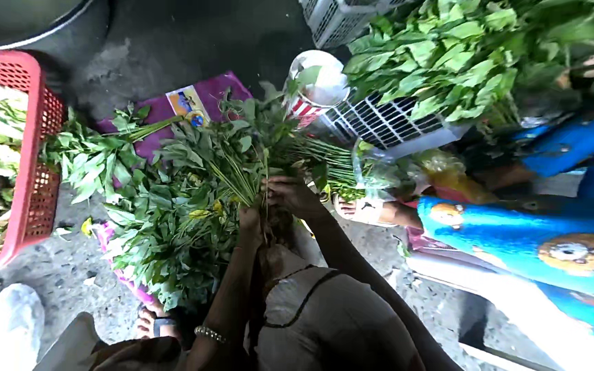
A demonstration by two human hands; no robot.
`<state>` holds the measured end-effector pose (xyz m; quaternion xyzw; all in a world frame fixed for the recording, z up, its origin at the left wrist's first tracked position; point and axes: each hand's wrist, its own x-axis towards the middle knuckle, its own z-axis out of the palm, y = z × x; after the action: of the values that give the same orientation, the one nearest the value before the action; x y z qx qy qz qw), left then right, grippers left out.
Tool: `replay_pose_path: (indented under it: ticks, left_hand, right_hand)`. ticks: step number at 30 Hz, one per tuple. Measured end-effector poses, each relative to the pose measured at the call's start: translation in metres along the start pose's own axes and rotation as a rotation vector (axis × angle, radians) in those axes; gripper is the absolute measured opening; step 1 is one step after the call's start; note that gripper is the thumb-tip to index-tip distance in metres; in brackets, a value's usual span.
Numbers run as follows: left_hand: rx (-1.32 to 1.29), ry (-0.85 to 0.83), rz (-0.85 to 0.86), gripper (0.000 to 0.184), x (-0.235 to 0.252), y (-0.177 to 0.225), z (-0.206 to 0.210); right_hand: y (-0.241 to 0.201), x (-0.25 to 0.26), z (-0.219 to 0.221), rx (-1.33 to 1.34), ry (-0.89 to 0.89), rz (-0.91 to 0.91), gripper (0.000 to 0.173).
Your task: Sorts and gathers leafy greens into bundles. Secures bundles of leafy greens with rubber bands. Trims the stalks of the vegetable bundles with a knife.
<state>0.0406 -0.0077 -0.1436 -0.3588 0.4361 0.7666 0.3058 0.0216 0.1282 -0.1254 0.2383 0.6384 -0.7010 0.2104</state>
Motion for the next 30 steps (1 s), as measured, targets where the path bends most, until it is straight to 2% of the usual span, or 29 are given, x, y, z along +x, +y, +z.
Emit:
replay_pose_path:
  ticks: [3, 5, 7, 10, 11, 13, 15, 17, 19, 22, 26, 28, 30]
  left_hand:
    - [0.007, -0.111, 0.014, 0.026, 0.009, -0.004, -0.012]
    - [0.052, -0.143, 0.044, 0.026, 0.009, -0.002, -0.016]
    - [0.140, -0.134, 0.056, 0.027, 0.011, 0.001, -0.020]
    - [0.302, -0.031, 0.127, 0.022, 0.010, 0.004, -0.018]
    - [0.387, 0.032, 0.172, 0.024, 0.008, 0.004, -0.018]
    - [0.615, 0.153, 0.277, 0.039, 0.003, 0.009, -0.018]
    - [0.748, 0.207, 0.476, 0.045, -0.004, 0.020, -0.016]
    - [0.754, 0.233, 0.679, 0.044, -0.008, 0.029, -0.016]
    - [0.645, 0.246, 0.765, 0.044, -0.013, 0.036, -0.014]
    - [0.471, 0.304, 0.687, 0.040, -0.022, 0.035, -0.016]
    - [0.378, 0.354, 0.296, 0.044, -0.019, 0.030, -0.034]
    - [0.452, 0.339, 0.179, 0.043, -0.016, 0.031, -0.042]
    - [0.716, 0.316, 0.143, 0.048, -0.014, 0.037, -0.049]
  right_hand:
    - [0.005, -0.001, -0.011, 0.021, 0.052, 0.019, 0.026]
    - [0.003, -0.005, -0.019, -0.038, 0.070, -0.052, 0.026]
    - [0.000, -0.010, -0.026, -0.119, 0.082, -0.137, 0.026]
    - [-0.015, -0.019, -0.035, -0.209, 0.044, -0.245, 0.025]
    - [-0.021, -0.023, -0.036, -0.208, 0.037, -0.272, 0.025]
    - [-0.030, -0.026, -0.038, -0.147, 0.048, -0.332, 0.024]
    - [-0.038, -0.028, -0.042, -0.125, 0.098, -0.396, 0.025]
    - [-0.044, -0.029, -0.044, -0.149, 0.158, -0.439, 0.026]
    - [-0.051, -0.028, -0.044, -0.162, 0.188, -0.451, 0.028]
    - [-0.062, -0.026, -0.038, -0.111, 0.225, -0.455, 0.029]
    - [-0.081, -0.019, -0.040, -0.115, 0.278, -0.600, 0.024]
    - [-0.091, -0.021, -0.044, -0.150, 0.257, -0.668, 0.023]
    - [-0.100, -0.025, -0.045, -0.183, 0.217, -0.707, 0.022]
